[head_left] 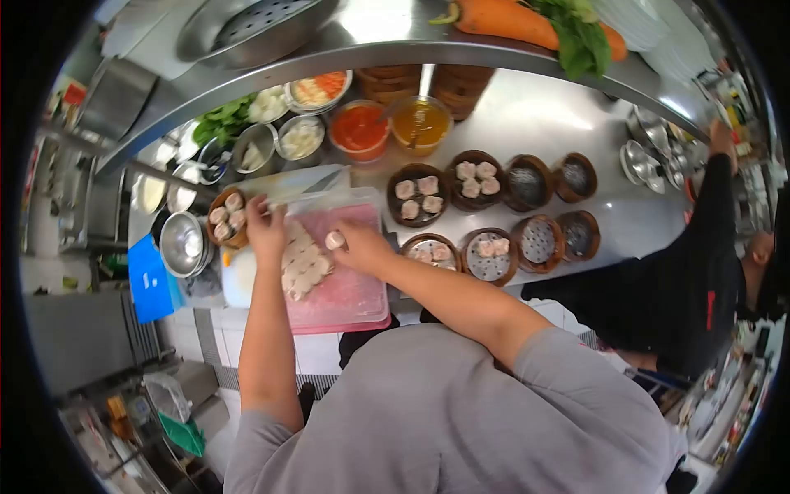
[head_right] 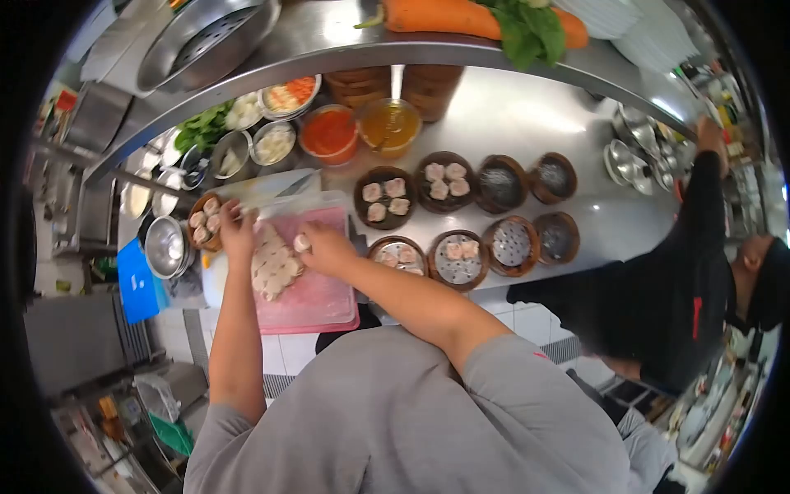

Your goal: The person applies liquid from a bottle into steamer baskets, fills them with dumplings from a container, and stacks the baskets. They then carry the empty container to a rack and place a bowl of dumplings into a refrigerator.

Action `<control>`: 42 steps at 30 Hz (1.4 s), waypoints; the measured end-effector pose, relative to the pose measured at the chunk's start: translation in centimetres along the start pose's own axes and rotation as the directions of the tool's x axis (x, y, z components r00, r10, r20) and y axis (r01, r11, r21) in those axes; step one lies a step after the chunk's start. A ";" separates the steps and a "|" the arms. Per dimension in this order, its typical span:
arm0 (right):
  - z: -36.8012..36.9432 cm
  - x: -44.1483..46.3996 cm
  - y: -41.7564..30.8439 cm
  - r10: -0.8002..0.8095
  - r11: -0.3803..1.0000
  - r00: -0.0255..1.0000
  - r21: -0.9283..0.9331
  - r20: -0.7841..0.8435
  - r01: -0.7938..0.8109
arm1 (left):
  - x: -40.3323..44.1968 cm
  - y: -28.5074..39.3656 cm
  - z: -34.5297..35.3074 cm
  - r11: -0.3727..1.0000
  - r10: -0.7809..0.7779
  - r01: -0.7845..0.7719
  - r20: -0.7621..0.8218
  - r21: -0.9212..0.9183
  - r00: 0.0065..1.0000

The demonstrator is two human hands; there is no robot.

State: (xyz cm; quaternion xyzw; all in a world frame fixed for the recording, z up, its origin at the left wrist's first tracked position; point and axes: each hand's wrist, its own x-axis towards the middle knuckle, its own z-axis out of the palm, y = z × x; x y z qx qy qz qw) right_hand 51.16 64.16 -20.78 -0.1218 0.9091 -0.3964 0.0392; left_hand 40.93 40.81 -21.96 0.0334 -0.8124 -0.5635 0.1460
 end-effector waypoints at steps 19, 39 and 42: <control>-16.7 -28.2 13.6 0.652 0.501 0.708 0.855 -0.272 -0.133 | -21.6 15.3 20.7 0.953 0.121 0.244 0.963 -0.181 0.242; -17.5 -25.0 10.9 0.112 0.965 0.926 -0.184 -0.360 -0.188 | -21.2 15.8 15.6 0.823 0.455 -0.567 0.629 -0.028 0.630; -16.8 -21.2 8.1 0.115 0.993 0.942 0.053 -0.316 -0.103 | -19.0 14.1 8.8 0.910 0.283 -0.346 0.266 0.230 0.921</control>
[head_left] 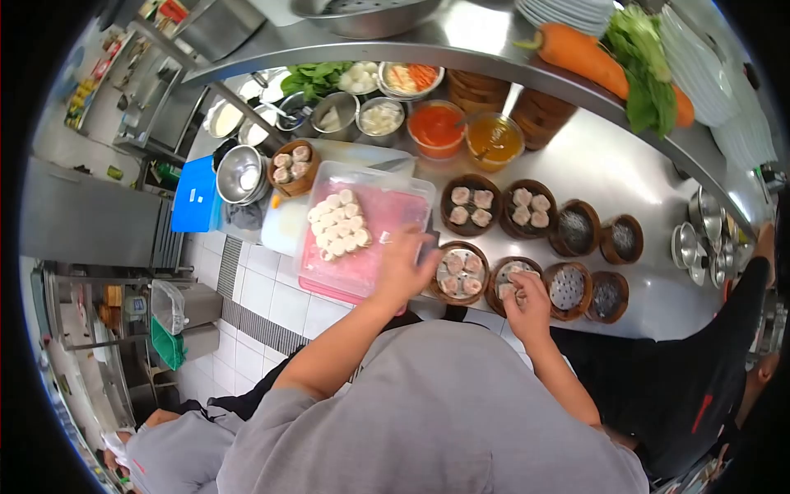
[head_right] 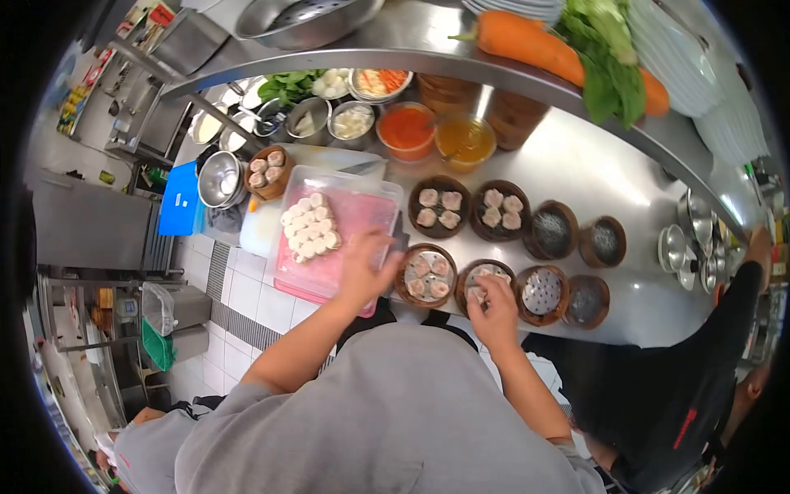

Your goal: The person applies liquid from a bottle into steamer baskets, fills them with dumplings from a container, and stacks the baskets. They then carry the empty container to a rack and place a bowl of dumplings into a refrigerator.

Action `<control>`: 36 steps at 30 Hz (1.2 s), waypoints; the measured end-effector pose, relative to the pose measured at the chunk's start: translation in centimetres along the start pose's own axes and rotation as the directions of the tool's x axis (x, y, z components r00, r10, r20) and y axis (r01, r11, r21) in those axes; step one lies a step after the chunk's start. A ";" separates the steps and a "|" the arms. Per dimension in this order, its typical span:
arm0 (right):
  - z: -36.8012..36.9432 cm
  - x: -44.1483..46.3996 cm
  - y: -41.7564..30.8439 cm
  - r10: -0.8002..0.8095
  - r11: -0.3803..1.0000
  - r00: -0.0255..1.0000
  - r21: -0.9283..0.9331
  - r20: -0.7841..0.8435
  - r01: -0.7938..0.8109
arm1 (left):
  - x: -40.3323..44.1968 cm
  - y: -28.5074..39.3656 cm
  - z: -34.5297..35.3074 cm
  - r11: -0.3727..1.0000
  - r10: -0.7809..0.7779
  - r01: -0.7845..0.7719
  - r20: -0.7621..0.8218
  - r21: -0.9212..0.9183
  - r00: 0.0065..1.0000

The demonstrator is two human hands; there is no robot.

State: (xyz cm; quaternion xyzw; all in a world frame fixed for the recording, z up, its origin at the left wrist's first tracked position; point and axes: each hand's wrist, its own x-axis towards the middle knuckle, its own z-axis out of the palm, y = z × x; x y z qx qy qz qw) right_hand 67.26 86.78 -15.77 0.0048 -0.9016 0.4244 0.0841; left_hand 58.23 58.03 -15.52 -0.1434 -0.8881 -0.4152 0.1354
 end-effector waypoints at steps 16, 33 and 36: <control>30.6 16.7 -9.5 0.420 0.795 0.672 0.110 0.610 -0.597 | -3.0 -14.9 -14.4 0.276 -0.811 0.722 0.250 -0.634 0.529; 21.9 10.5 -18.1 -0.607 0.734 0.698 -0.069 0.380 0.676 | -1.5 -15.9 -18.5 -0.483 -0.294 0.648 0.806 -0.590 0.514; 19.7 10.1 -19.9 -0.639 0.708 0.702 -0.117 0.315 0.697 | -3.0 -17.8 -15.3 -0.329 -0.259 0.656 0.733 -0.679 0.629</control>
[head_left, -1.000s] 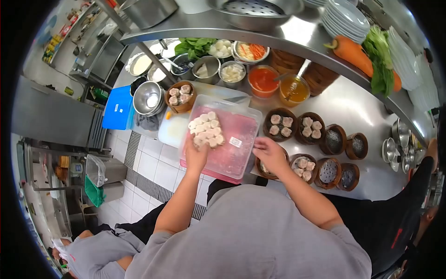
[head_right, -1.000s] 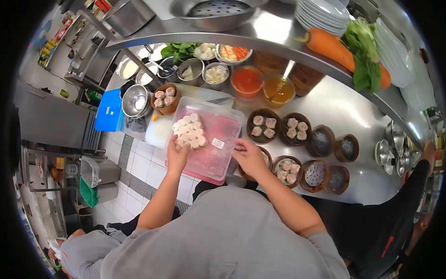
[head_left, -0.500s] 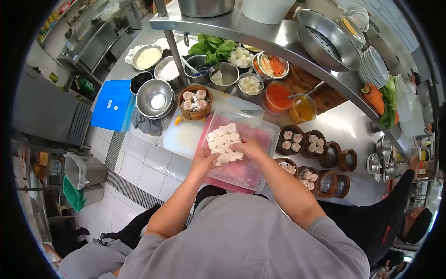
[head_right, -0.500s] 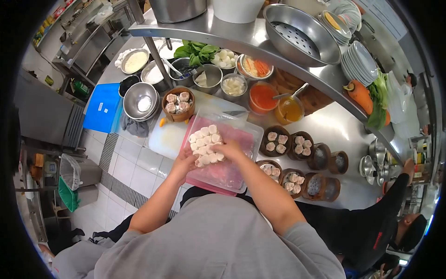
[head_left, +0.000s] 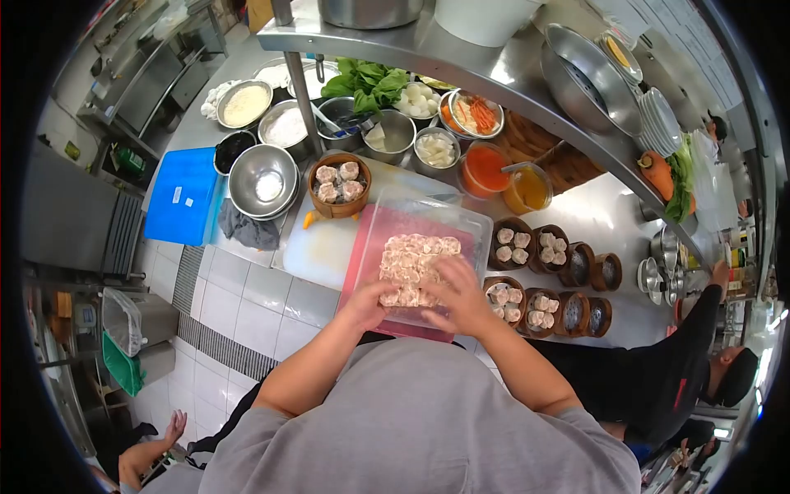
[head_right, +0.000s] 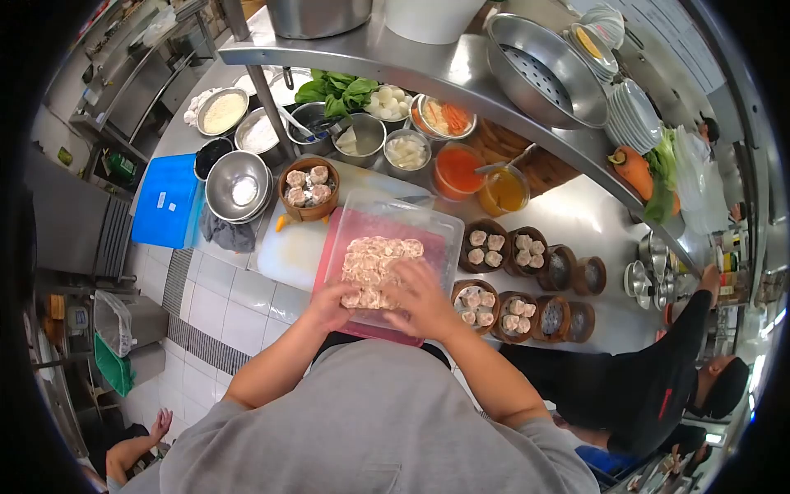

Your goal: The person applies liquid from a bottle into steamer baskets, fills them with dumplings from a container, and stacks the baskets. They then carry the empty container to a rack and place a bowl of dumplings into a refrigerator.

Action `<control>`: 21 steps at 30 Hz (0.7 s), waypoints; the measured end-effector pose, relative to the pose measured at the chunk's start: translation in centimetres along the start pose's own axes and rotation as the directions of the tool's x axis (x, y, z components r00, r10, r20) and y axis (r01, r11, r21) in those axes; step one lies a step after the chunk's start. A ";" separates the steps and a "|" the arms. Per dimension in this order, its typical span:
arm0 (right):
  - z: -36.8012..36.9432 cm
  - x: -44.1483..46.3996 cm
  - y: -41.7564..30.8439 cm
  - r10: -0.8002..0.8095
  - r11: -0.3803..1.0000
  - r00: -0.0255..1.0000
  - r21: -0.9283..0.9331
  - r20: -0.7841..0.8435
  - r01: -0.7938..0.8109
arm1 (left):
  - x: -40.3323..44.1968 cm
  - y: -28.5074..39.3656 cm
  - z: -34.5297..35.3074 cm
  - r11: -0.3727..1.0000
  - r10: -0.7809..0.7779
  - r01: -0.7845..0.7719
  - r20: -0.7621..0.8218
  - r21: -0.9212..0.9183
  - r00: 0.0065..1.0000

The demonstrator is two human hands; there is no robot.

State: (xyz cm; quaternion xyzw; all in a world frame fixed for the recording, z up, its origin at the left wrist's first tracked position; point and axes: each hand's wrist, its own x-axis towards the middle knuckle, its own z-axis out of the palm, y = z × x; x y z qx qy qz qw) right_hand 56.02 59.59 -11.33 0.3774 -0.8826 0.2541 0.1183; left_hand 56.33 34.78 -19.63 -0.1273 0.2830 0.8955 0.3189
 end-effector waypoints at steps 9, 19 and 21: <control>3.0 -1.8 1.3 0.822 -0.227 0.424 0.901 0.381 -0.369 | 2.8 1.1 3.1 0.978 -0.050 0.029 0.099 0.208 0.994; 3.8 -4.1 2.5 0.745 -0.527 0.408 0.841 0.528 -0.126 | 4.5 -0.7 3.0 0.978 -0.042 0.028 0.064 0.207 0.997; 4.3 -4.5 3.2 0.821 -0.389 0.341 0.886 0.458 -0.253 | 5.5 -0.8 2.5 0.912 0.080 -0.078 0.012 0.402 0.997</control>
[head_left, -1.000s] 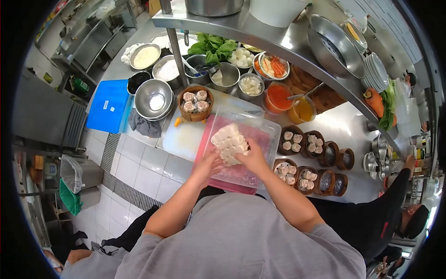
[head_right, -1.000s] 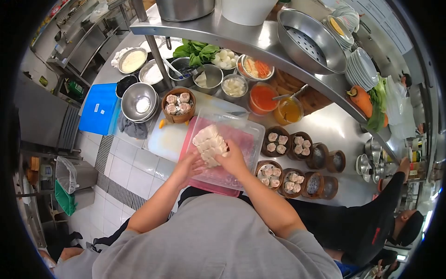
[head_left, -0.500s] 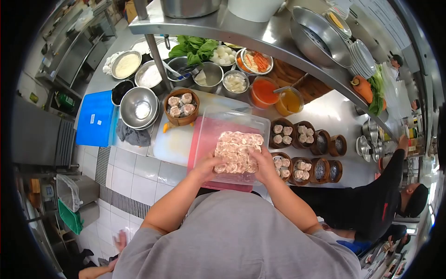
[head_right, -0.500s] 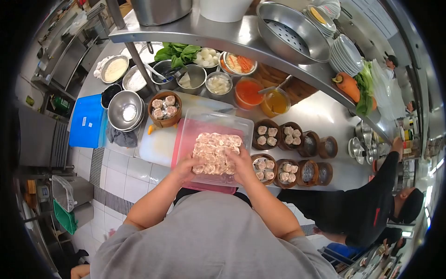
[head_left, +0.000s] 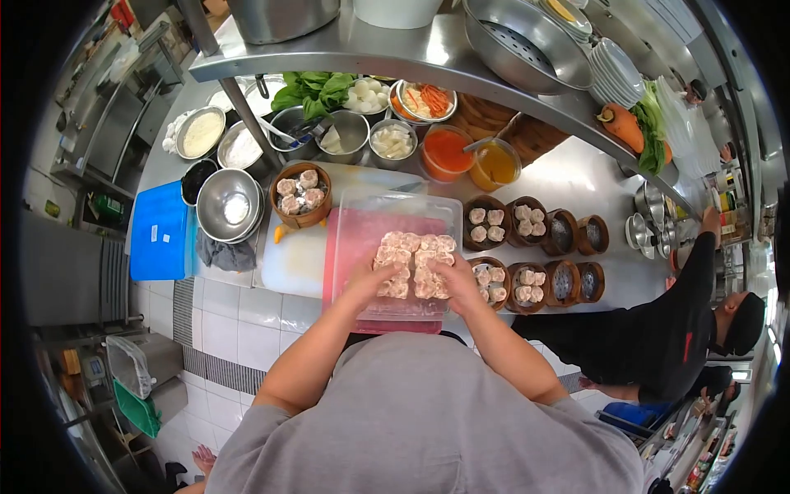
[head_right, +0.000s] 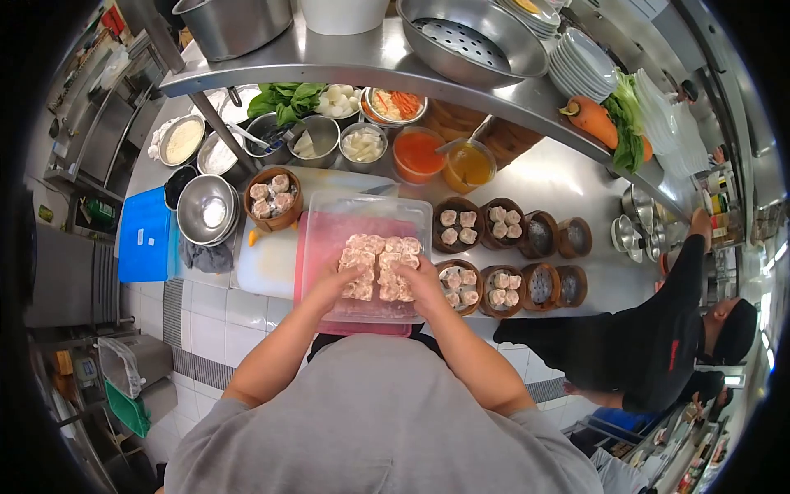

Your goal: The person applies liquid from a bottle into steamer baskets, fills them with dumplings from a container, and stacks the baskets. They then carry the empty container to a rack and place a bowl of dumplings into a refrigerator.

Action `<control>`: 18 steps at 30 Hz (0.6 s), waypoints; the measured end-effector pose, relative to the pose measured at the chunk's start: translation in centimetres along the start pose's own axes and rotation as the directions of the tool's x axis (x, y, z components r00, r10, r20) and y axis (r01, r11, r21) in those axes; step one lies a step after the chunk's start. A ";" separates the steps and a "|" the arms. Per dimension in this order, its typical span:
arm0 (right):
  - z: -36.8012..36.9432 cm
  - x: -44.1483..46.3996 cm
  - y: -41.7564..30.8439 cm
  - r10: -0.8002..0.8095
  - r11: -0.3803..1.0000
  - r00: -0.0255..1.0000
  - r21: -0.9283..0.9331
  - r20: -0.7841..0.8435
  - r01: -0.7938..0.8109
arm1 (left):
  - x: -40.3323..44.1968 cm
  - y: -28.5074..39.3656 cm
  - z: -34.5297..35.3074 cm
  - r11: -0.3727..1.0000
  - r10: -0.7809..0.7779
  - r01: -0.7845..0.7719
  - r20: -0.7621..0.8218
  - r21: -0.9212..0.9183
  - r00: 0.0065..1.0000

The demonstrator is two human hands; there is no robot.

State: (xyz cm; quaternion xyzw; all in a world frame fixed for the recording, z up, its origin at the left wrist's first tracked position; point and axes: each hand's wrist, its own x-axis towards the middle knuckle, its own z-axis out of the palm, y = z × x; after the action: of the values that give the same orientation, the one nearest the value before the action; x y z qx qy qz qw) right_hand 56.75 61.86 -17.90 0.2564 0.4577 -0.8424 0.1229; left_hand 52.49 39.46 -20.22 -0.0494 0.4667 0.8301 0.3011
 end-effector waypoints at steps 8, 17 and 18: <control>-2.8 1.2 0.9 -0.001 0.937 0.996 -0.349 -0.085 -0.029 | 2.2 -2.6 -4.8 0.958 -0.022 0.043 -0.078 0.285 0.997; -2.0 -0.9 -2.2 -0.011 0.907 0.974 -0.407 0.225 0.104 | -1.2 3.3 3.2 -0.153 0.712 -0.223 0.264 0.963 0.650; -1.1 -1.7 -3.2 -0.011 0.909 0.974 -0.405 0.224 0.103 | -0.2 2.7 3.0 -0.154 0.710 -0.223 0.265 0.962 0.652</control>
State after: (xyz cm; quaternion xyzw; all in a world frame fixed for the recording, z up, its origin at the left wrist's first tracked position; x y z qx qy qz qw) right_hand 57.08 64.56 -15.21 0.1175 0.6169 -0.7524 0.1987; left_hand 51.76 40.74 -16.48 0.1901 0.9137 0.3128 -0.1763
